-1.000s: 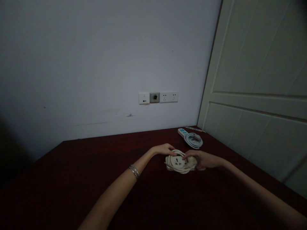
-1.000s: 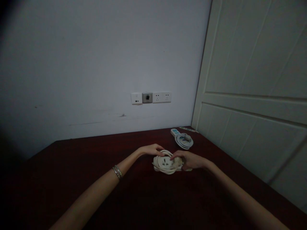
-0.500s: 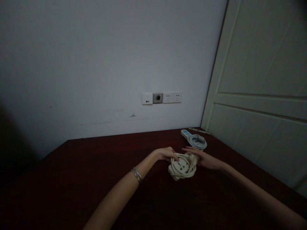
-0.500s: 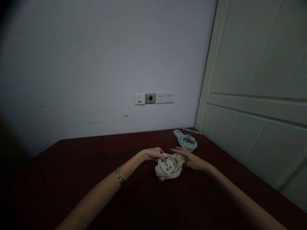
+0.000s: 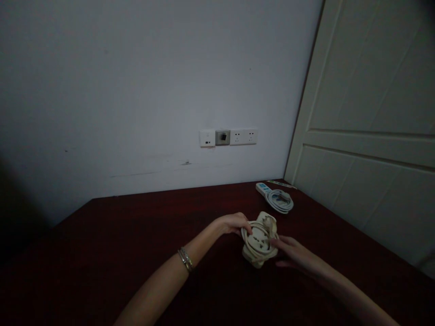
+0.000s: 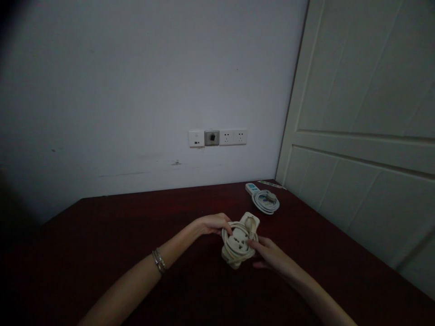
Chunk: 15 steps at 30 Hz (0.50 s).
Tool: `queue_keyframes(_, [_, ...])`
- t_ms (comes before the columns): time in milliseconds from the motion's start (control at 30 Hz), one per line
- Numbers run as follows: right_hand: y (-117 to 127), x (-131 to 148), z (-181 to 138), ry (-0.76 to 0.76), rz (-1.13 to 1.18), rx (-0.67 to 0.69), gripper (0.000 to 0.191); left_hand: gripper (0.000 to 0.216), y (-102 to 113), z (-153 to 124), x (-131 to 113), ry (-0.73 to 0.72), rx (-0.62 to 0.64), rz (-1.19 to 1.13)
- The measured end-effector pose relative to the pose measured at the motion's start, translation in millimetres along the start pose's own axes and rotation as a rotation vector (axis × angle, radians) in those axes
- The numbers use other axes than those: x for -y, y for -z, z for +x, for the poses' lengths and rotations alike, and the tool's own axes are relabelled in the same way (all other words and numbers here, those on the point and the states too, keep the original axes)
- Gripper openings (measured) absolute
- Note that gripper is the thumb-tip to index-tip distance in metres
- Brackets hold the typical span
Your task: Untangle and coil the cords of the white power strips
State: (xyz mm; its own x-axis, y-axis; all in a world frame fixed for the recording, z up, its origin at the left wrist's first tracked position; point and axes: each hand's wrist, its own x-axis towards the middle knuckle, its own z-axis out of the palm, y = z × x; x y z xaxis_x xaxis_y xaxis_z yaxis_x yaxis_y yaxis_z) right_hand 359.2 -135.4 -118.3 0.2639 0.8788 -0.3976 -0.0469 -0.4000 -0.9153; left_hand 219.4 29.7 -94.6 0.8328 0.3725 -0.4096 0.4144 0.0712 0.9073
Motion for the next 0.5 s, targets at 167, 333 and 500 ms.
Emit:
queue_keyframes(167, [1, 12, 19, 0.002, -0.001, 0.020, 0.023, 0.010, -8, -6, 0, -0.003, -0.096, -0.087])
queue_keyframes(333, [15, 33, 32, 0.062, 0.000, 0.002, 0.011, 0.014, -32, 4, -1, -0.050, -0.247, -0.244])
queue_keyframes(500, [50, 31, 40, 0.048, -0.047, 0.063, 0.011, 0.030, -72, 16, -6, -0.153, -0.212, -0.380])
